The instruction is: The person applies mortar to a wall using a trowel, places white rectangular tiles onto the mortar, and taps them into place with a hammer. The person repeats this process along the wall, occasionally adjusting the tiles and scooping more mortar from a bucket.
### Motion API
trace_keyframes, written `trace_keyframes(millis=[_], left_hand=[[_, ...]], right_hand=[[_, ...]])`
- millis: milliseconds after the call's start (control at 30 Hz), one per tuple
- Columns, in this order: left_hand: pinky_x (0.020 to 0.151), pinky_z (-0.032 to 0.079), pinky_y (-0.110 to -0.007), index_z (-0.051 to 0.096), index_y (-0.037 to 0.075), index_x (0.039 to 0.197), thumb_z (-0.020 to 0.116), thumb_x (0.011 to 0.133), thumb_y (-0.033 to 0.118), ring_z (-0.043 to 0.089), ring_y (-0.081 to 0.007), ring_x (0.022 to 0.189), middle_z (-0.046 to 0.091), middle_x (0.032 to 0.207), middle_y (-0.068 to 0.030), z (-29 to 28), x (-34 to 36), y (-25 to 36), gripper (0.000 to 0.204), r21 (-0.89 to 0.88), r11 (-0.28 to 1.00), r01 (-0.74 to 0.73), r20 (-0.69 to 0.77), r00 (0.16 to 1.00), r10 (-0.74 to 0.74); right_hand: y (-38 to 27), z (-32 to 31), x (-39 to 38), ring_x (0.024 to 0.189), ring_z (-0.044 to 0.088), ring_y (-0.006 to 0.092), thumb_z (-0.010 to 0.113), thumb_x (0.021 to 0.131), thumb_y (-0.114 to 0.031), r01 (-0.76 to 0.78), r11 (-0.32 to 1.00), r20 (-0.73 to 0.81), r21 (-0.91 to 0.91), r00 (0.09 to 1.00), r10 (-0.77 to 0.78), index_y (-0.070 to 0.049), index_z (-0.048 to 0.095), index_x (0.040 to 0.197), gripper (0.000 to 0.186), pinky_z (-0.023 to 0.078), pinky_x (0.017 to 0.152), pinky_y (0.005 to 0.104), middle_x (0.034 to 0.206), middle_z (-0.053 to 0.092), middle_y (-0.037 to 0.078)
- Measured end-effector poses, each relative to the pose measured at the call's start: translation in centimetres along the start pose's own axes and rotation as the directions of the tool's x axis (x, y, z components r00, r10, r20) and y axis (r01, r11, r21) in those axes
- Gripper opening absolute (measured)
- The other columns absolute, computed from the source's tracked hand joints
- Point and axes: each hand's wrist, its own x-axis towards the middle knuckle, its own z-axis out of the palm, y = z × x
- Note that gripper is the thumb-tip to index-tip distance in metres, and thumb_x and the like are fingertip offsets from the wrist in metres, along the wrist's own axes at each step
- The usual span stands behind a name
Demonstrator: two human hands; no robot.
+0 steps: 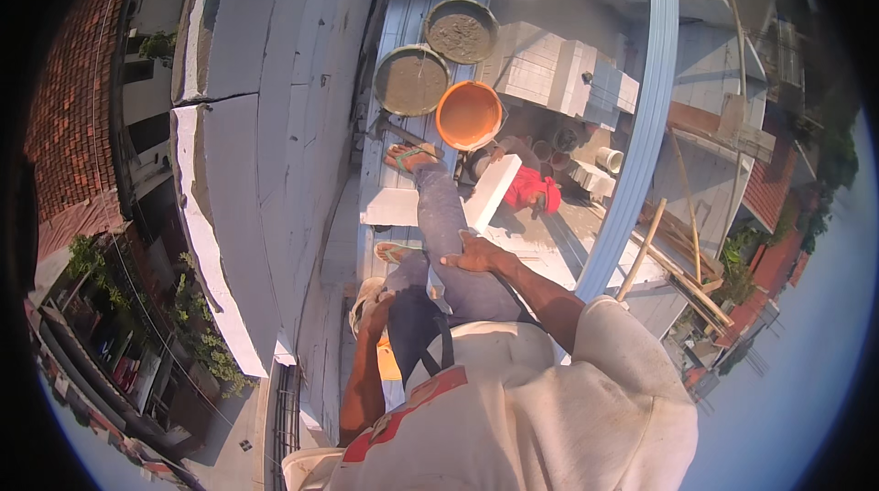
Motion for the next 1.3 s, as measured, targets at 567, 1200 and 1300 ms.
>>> trace_keyframes(millis=[567,1200,1300], left_hand=[[0.103,0.047,-0.035,0.059,-0.01,0.138,0.067,0.09,0.035,0.066,-0.0284,0.118,0.07,0.125,-0.0231,-3.2,-3.0,-15.5,0.066,-0.04,0.954,-0.297,-0.33,0.905,0.268],[0.074,0.047,-0.026,0.072,0.002,0.111,0.061,0.103,0.029,0.06,-0.0082,0.083,0.068,0.095,0.0023,-0.6,2.5,-12.1,0.03,-0.369,0.93,0.0,-0.07,0.997,-0.028],[0.079,0.05,-0.028,0.069,0.001,0.12,0.063,0.103,0.03,0.062,-0.0116,0.089,0.069,0.102,-0.0005,0.5,3.0,-6.7,0.034,-0.262,0.954,0.142,0.046,0.99,-0.135]], right_hand=[[9.5,10.7,-7.6,0.076,0.071,0.0365,0.069,0.091,-0.049,-0.025,0.976,-0.681,-0.216,0.72,-0.132,0.005,0.071,0.104,0.055,0.057,0.076,0.0435,0.082,0.072,0.025],[14.1,-13.9,8.4,0.089,0.074,0.036,0.076,0.088,-0.036,0.068,0.96,-0.635,-0.273,0.737,-0.233,0.002,0.068,0.114,0.047,0.058,0.081,0.0434,0.095,0.075,0.022],[4.8,-26.7,9.5,0.118,0.066,0.0427,0.076,0.089,-0.04,0.079,0.991,-0.511,-0.113,0.85,-0.126,0.006,0.057,0.137,0.069,0.053,0.1,0.0483,0.129,0.065,0.032]])
